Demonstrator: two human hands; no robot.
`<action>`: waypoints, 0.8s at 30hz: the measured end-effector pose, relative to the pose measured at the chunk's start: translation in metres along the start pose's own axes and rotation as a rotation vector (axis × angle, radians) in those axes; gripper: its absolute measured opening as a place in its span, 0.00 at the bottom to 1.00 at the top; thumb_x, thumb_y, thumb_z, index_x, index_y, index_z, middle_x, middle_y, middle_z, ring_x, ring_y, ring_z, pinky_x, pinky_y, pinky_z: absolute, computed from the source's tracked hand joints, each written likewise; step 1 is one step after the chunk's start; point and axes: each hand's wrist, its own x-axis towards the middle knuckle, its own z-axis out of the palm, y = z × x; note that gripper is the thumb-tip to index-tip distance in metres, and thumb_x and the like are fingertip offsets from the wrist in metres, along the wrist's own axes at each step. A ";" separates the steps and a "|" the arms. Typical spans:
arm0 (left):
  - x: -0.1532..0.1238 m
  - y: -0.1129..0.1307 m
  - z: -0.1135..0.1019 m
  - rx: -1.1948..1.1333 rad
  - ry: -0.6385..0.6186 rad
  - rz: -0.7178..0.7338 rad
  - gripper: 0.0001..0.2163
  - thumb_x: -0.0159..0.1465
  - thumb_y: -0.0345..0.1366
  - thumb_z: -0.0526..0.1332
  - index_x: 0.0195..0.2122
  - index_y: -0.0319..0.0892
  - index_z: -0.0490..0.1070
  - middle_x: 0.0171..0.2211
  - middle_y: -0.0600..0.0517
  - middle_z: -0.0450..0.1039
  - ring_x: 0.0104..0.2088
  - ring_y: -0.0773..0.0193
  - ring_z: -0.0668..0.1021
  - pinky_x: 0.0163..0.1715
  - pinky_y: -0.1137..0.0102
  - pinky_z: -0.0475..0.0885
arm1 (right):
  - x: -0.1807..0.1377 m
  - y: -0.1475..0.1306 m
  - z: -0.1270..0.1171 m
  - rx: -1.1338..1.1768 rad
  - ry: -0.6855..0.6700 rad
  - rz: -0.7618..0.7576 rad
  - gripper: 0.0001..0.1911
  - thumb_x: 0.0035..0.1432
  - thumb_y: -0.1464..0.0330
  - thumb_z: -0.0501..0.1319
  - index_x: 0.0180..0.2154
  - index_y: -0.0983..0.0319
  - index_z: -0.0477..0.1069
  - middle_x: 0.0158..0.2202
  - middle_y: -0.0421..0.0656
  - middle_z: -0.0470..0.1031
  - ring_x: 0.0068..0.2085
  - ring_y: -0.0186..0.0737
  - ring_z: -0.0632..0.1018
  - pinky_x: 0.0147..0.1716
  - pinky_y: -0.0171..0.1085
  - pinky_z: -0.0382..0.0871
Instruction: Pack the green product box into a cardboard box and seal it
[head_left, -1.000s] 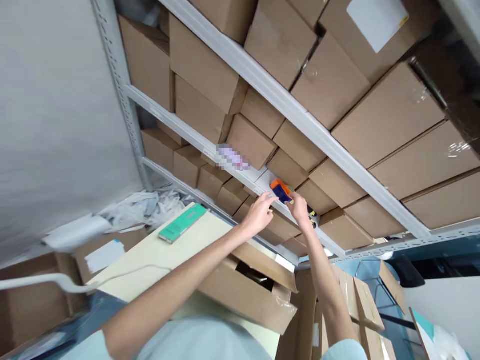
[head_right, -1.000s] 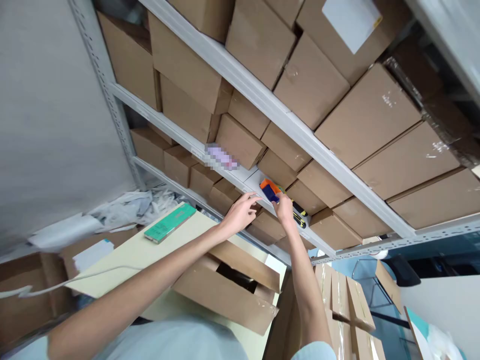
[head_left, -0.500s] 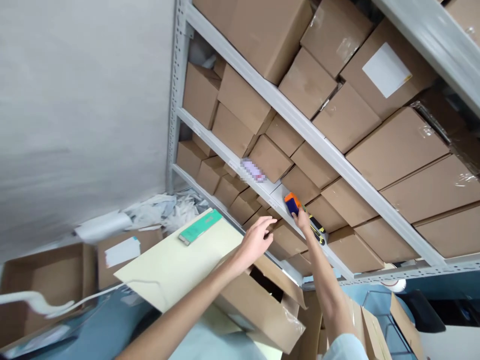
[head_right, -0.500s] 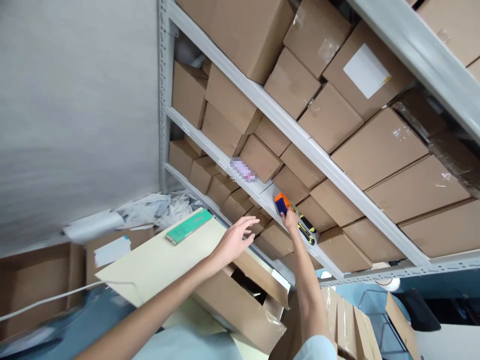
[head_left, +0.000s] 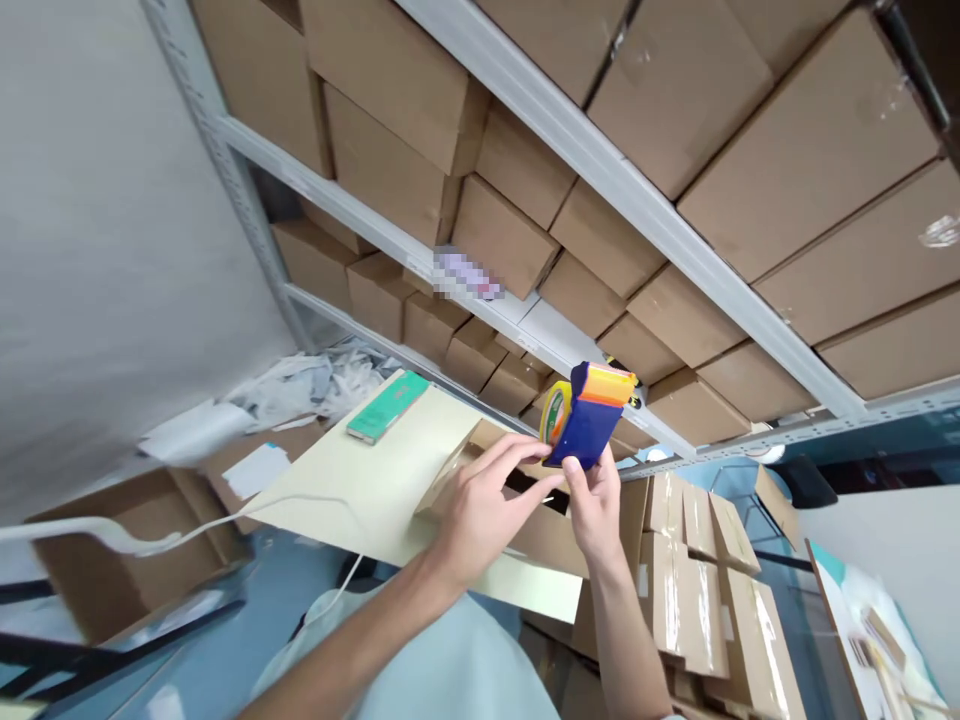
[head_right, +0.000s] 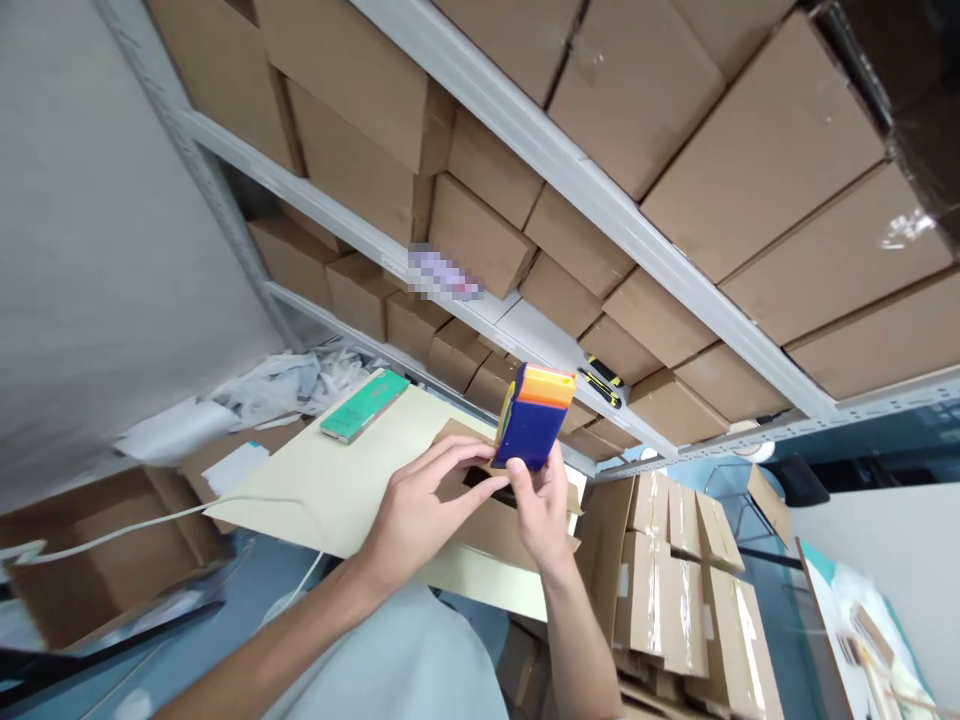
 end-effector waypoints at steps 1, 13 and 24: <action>-0.001 0.007 -0.003 0.013 -0.009 0.030 0.03 0.73 0.36 0.68 0.46 0.47 0.80 0.43 0.51 0.86 0.41 0.61 0.88 0.46 0.70 0.85 | -0.006 -0.004 0.001 -0.004 0.020 -0.022 0.27 0.77 0.47 0.61 0.66 0.56 0.72 0.51 0.51 0.85 0.50 0.50 0.86 0.54 0.47 0.85; -0.011 0.035 -0.047 0.073 -0.097 0.313 0.10 0.74 0.29 0.67 0.54 0.49 0.80 0.48 0.49 0.86 0.47 0.58 0.87 0.51 0.66 0.84 | -0.021 -0.037 -0.013 -0.020 -0.166 -0.105 0.25 0.73 0.43 0.66 0.48 0.58 0.85 0.43 0.51 0.89 0.43 0.54 0.89 0.45 0.48 0.88; 0.008 0.046 -0.115 0.243 -0.057 0.322 0.13 0.74 0.43 0.70 0.59 0.59 0.81 0.46 0.51 0.86 0.47 0.52 0.85 0.56 0.53 0.84 | 0.012 -0.046 -0.042 -0.618 -0.358 -0.761 0.06 0.74 0.73 0.61 0.46 0.57 0.74 0.34 0.42 0.82 0.35 0.44 0.82 0.42 0.44 0.78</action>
